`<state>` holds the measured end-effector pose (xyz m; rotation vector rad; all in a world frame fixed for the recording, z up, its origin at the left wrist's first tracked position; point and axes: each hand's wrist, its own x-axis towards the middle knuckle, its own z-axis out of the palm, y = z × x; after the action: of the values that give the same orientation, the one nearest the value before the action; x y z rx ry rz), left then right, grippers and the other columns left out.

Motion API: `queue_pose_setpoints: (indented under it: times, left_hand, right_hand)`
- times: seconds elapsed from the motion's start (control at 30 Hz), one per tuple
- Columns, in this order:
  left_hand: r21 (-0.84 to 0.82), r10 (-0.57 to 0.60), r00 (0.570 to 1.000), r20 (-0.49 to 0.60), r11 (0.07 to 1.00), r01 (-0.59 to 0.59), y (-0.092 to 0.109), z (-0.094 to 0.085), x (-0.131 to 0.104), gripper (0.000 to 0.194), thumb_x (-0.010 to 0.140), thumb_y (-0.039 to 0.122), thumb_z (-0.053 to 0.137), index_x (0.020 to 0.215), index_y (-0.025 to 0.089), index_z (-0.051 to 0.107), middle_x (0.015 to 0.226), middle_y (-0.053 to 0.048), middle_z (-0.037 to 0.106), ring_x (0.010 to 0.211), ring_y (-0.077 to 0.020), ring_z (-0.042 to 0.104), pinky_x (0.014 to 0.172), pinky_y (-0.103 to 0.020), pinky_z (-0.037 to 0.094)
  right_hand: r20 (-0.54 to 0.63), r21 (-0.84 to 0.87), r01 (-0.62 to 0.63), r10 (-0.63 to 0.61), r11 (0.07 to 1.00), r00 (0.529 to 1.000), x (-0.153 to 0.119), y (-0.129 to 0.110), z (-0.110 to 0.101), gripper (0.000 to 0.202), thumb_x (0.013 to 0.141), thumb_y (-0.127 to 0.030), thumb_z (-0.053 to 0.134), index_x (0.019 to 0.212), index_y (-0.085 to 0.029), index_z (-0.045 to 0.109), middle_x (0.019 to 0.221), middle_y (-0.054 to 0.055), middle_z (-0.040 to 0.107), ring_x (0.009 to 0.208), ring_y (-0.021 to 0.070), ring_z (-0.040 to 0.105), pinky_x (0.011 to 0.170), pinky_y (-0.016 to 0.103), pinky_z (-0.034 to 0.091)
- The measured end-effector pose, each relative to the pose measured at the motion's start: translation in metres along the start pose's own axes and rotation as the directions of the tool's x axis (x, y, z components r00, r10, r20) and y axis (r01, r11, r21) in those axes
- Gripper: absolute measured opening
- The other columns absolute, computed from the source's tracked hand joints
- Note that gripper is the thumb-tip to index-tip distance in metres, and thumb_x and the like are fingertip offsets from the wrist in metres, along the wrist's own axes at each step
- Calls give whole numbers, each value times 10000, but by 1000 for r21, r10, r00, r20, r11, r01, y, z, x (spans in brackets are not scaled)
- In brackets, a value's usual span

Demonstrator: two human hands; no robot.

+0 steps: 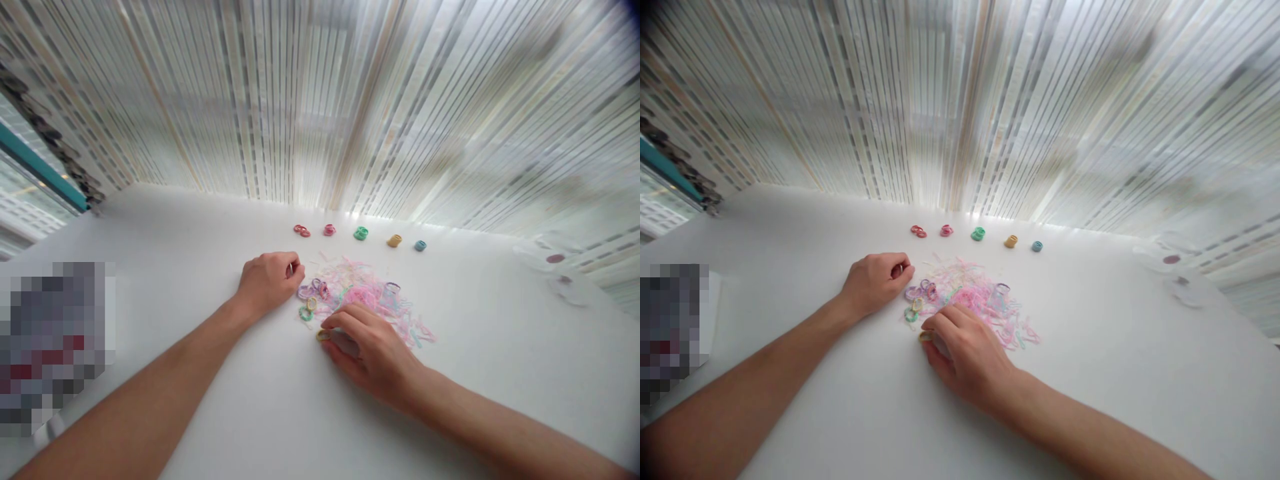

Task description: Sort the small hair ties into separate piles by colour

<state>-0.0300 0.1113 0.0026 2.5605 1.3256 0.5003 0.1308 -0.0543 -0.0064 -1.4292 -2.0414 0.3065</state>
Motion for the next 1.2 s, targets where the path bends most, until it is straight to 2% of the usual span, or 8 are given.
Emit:
queue_pose_setpoints:
  times: [0.3,0.47,0.63,0.83,0.93,1.0,1.07,1.2]
  left_hand:
    - [1,4,1000,1,1000,-4,1,-1,0,261,889,403,482,798,248,670,783,6,720,690,-175,604,614,-302,314]
    - [13,3,1000,3,1000,-3,1,-1,1,269,890,411,477,795,248,668,773,0,714,697,-182,603,614,-303,308]
    - [11,10,1000,8,1000,-10,-1,0,1,278,894,426,465,762,247,633,737,3,687,671,-178,581,611,-303,297]
    - [23,5,1000,15,1000,-6,-2,-1,2,298,898,443,455,723,241,587,708,9,663,660,-175,563,607,-305,286]
    - [33,-9,999,32,999,8,-1,-3,2,304,899,452,448,741,247,606,719,8,669,665,-177,567,603,-306,283]
    - [41,-15,999,44,999,13,-1,-4,2,308,899,453,442,751,249,619,719,5,671,669,-180,571,603,-306,284]
    - [48,-14,999,51,999,12,-1,-5,3,313,900,450,436,754,250,626,714,3,671,672,-182,573,606,-305,289]
    - [59,-15,998,54,998,12,-1,-5,3,321,902,459,434,759,252,633,715,-1,681,673,-183,581,604,-302,289]
  right_hand:
    - [-10,98,-39,40,994,999,2,1,1,205,841,-58,648,985,-202,621,877,24,675,789,161,604,701,267,452]
    - [13,134,-22,20,991,1000,3,-3,-2,271,804,-5,621,991,-200,632,895,32,682,809,163,613,699,264,458]
    - [-27,230,-11,18,973,999,5,-11,-14,213,843,-21,608,948,-201,653,890,23,697,807,138,637,724,247,483]
    - [-101,268,-66,96,961,990,15,-11,-34,177,832,-41,634,892,-196,692,820,12,703,716,118,617,635,233,477]
    - [-172,228,-113,155,967,973,22,4,-48,128,833,-86,657,876,-196,706,792,8,714,678,117,614,629,242,493]
    - [-250,187,-180,224,966,942,24,25,-60,73,833,-143,679,866,-196,718,774,15,730,665,131,636,620,256,506]
    - [-334,178,-288,333,941,882,25,54,-72,58,830,-219,706,874,-192,732,796,39,751,687,161,674,613,278,520]
    - [-465,189,-441,476,877,746,20,114,-91,181,782,-328,760,873,-173,743,795,72,766,692,206,712,648,330,556]
